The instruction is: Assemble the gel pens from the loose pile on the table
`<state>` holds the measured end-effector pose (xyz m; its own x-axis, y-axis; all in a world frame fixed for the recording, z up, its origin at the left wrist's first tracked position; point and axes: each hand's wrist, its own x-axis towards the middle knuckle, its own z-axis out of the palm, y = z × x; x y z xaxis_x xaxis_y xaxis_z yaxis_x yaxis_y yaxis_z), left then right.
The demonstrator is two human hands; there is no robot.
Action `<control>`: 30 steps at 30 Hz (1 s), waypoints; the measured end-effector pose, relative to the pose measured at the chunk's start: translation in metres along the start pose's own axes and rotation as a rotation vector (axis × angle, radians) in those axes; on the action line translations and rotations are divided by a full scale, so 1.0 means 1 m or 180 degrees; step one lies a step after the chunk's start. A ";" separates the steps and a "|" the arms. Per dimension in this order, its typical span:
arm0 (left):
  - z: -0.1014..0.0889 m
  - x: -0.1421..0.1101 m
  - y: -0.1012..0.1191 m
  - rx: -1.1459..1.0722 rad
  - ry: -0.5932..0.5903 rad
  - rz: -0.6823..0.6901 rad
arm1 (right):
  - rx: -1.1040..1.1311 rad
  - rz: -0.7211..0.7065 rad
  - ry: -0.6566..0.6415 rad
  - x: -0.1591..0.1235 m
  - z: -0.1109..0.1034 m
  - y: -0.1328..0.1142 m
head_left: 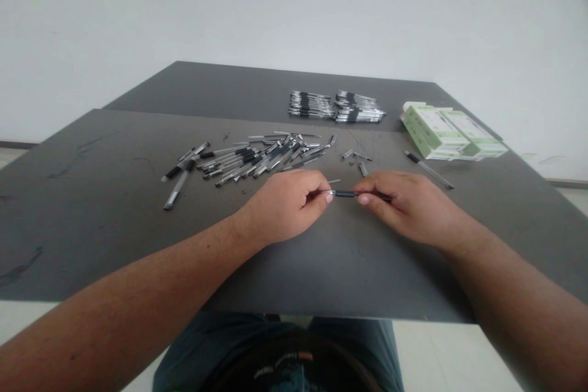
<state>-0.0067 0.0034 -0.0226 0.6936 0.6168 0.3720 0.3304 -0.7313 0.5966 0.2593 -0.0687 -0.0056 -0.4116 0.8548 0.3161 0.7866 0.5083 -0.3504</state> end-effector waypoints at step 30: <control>0.000 0.000 -0.001 0.0001 -0.0048 0.0020 | -0.0153 -0.0130 0.0037 0.000 -0.002 -0.001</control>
<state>-0.0074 0.0040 -0.0236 0.7053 0.6077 0.3650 0.3260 -0.7353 0.5941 0.2594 -0.0691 -0.0039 -0.4385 0.8321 0.3396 0.7907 0.5368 -0.2944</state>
